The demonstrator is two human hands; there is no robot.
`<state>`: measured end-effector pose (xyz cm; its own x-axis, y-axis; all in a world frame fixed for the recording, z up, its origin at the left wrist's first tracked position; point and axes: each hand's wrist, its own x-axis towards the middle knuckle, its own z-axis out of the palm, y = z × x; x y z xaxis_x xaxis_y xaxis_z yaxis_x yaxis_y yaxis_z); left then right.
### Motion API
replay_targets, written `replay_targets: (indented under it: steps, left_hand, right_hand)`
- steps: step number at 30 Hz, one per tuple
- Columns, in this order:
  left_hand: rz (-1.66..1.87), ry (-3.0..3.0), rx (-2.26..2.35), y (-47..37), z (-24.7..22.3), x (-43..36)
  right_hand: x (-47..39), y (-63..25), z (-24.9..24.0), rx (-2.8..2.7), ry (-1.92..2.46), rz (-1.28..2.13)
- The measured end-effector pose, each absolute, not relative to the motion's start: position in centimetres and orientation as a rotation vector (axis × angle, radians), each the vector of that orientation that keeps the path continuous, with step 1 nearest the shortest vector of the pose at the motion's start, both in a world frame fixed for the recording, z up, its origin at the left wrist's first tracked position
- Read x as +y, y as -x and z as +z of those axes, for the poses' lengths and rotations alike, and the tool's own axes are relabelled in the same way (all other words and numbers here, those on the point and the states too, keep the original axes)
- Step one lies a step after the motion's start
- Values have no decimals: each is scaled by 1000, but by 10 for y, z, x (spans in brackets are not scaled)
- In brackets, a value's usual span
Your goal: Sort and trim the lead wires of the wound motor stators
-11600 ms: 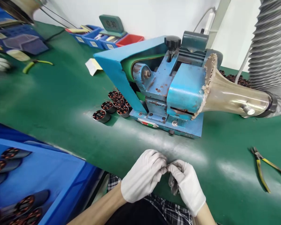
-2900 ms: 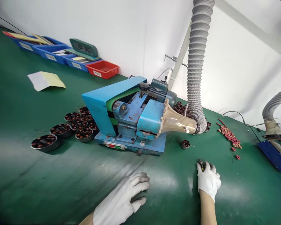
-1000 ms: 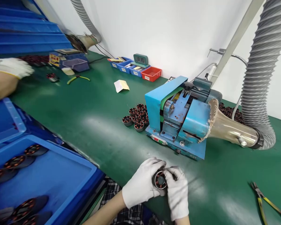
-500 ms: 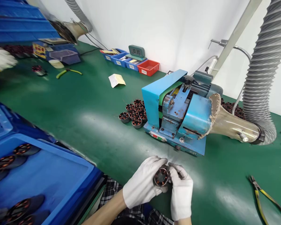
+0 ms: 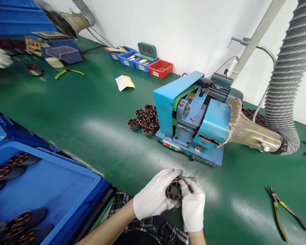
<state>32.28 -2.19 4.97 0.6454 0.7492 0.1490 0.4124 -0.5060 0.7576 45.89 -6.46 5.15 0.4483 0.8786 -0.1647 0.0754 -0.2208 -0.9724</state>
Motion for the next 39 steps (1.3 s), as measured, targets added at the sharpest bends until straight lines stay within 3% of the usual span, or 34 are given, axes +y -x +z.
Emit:
replay_targets:
  steps: [6,10,14,19,28,31,35,39]
  left_hand:
    - [679,-2166,1036,-329,54,-27]
    - [727,-2180,872,-322,50,-24]
    - [612,-2178,753,-315,47,-21]
    - [622,-2133,919,-319,48,-25]
    - [626,-2117,982,-326,49,-26]
    - [638,-2128,989,-327,50,-26]
    - [639,-2160,925,-322,52,-24]
    - [577,-2171,754,-315,54,-20]
  right_hand:
    - [-72,-500,93,-390,1321,729]
    - [-81,-516,85,-1035,1594,902]
    - [-85,-498,55,-1451,1497,986]
    - [-100,-474,50,-1263,1701,828]
    - [-108,-488,43,-1685,2032,332]
    - [-100,-506,47,-1525,2076,427]
    - [-91,-501,60,-1421,1743,785]
    - [-92,-475,58,-1430,1561,856]
